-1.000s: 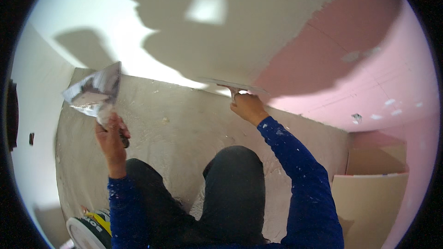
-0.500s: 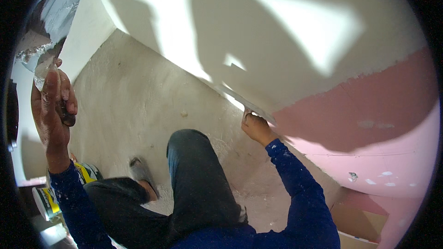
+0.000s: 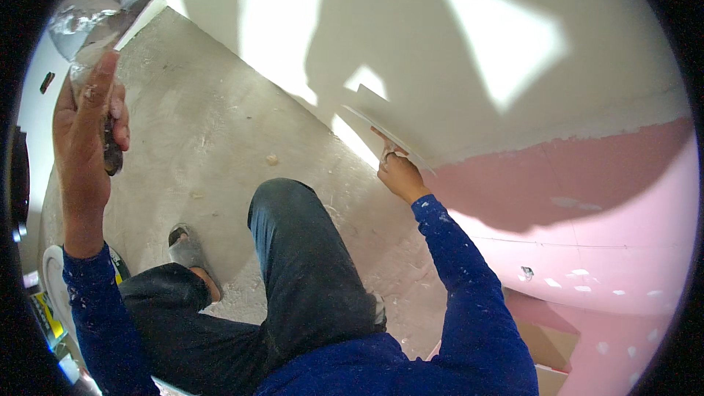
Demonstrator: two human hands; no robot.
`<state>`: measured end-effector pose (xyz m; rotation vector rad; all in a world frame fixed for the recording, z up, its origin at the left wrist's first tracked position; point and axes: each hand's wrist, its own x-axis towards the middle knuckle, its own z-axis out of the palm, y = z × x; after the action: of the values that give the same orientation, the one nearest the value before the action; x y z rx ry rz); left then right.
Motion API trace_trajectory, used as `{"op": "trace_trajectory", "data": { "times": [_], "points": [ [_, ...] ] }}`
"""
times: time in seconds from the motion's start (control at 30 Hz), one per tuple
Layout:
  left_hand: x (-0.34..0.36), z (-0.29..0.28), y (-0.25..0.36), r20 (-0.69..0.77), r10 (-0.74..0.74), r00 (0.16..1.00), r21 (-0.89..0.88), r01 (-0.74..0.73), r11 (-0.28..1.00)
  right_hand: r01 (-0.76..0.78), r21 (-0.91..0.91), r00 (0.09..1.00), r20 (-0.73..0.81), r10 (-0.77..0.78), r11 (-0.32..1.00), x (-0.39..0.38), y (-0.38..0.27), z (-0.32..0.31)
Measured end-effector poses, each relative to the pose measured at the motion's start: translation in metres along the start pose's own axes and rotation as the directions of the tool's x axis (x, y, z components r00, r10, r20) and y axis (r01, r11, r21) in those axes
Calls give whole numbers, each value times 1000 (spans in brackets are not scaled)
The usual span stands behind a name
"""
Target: The person applies plaster to a wall using a trowel and a hawk. They repeatedly scoop plaster from the hawk and spread it onto the wall surface, smoothing it with the trowel.
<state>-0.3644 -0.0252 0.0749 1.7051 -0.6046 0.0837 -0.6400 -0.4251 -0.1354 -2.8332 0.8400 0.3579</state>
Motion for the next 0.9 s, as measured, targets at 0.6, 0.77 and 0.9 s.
{"op": "trace_trajectory", "data": {
  "times": [0.6,0.77,0.9],
  "points": [
    [-25,-10,-21,82,-15,997,-71,21,997,-19,91,967,-250,41,996,13,-46,-54],
    [-14,8,-26,91,-84,992,-63,90,994,112,197,893,-450,-12,974,26,-76,-122],
    [-12,13,-28,111,-112,987,-28,116,993,51,302,864,-491,109,952,17,-96,-182]
  ]
}}
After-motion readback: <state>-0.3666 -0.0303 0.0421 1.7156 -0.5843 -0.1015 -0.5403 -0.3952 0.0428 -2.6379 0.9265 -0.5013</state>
